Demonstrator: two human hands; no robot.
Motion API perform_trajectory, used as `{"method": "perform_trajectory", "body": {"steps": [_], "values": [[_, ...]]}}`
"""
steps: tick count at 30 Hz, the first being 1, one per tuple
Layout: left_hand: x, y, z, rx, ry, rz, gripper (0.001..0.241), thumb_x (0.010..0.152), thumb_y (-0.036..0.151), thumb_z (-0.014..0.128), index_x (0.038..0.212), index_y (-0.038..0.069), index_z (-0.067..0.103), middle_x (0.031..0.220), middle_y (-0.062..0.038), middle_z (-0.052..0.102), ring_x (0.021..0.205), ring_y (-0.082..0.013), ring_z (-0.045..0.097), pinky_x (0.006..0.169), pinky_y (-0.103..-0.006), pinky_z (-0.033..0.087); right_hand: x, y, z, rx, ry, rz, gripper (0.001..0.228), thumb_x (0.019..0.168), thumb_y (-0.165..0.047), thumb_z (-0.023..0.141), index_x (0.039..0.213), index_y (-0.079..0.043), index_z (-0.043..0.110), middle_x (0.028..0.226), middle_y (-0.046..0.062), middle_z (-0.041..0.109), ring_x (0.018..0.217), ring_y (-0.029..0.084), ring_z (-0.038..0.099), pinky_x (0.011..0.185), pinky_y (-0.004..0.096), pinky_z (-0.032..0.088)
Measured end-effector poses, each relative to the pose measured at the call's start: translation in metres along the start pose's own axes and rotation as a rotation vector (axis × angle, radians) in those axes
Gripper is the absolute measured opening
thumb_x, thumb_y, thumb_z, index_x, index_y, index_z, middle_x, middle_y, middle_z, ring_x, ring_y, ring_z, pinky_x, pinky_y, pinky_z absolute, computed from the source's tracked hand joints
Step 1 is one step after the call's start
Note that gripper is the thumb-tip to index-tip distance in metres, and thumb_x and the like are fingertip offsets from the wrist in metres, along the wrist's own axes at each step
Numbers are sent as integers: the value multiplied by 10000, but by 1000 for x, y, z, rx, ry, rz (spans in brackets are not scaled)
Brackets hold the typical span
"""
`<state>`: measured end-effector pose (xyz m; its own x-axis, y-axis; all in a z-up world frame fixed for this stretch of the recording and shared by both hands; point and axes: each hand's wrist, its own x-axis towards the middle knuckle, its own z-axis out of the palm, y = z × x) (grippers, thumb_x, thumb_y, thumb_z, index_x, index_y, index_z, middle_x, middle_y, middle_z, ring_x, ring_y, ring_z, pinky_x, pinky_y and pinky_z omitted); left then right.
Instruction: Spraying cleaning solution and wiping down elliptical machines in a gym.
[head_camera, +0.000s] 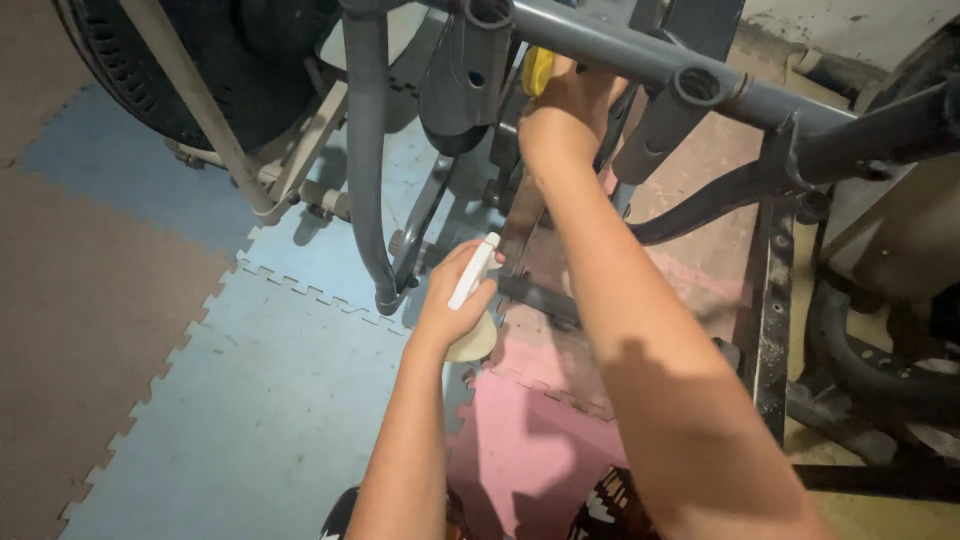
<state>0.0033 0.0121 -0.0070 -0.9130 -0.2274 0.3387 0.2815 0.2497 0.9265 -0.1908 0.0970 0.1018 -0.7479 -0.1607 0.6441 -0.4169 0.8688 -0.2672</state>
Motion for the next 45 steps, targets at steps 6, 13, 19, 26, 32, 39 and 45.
{"method": "perform_trajectory", "body": {"steps": [6, 13, 19, 26, 32, 39, 45], "values": [[1, 6, -13, 49, 15, -29, 354, 779, 104, 594, 1110, 38, 701, 1205, -162, 686, 1076, -338, 688, 934, -375, 542, -57, 2, 15, 37, -21, -27, 676, 844, -87, 743, 1463, -112, 472, 1432, 331, 336, 1383, 535, 364, 1162, 555, 379], [-2, 6, -34, 46, 116, -68, 346, 798, 92, 561, 1109, 28, 697, 1140, -154, 706, 1014, -326, 706, 903, -369, 550, -211, 1, 30, 192, 36, -131, 448, 963, -9, 649, 1403, -74, 593, 1605, 388, 204, 1483, 560, 298, 1238, 563, 321], [-17, 10, -66, 267, 186, -79, 323, 804, 114, 619, 1103, 44, 720, 1064, -152, 728, 993, -355, 692, 870, -403, 549, -292, 5, 21, 244, -403, -60, 666, 795, -1, 608, 1452, -89, 539, 1622, 348, 172, 1435, 557, 354, 1129, 483, 421], [-35, 4, -63, 610, 518, 41, 292, 798, 138, 682, 1083, 91, 731, 1111, -86, 746, 982, -330, 637, 876, -416, 544, -301, -16, 46, 558, -736, 543, 558, 1030, -274, 577, 1566, -179, 454, 1308, 262, 643, 1225, 422, 649, 1029, 457, 508], [-27, 13, -58, 649, 573, -105, 400, 714, 199, 770, 1101, 97, 782, 1277, -262, 466, 1205, -425, 447, 1026, -490, 428, -235, -44, 87, 703, -216, 4, 568, 927, -100, 578, 1490, -55, 520, 1390, 296, 532, 1287, 385, 553, 1084, 412, 464], [-9, -35, -77, 360, 313, 65, 339, 725, 137, 706, 1055, 91, 772, 1446, -295, 408, 1353, -465, 422, 1114, -469, 415, -243, -16, 191, 452, -628, -637, 622, 963, -282, 536, 1539, -66, 447, 1562, 197, 439, 1457, 379, 391, 1188, 487, 253], [6, -54, -68, 408, 386, -120, 387, 726, 132, 685, 1103, 87, 762, 1326, -268, 459, 1249, -428, 478, 1070, -466, 438, -207, -48, 159, 264, -973, -190, 569, 979, -354, 581, 1516, -216, 452, 1598, 94, 441, 1506, 303, 416, 1287, 417, 298]]}}
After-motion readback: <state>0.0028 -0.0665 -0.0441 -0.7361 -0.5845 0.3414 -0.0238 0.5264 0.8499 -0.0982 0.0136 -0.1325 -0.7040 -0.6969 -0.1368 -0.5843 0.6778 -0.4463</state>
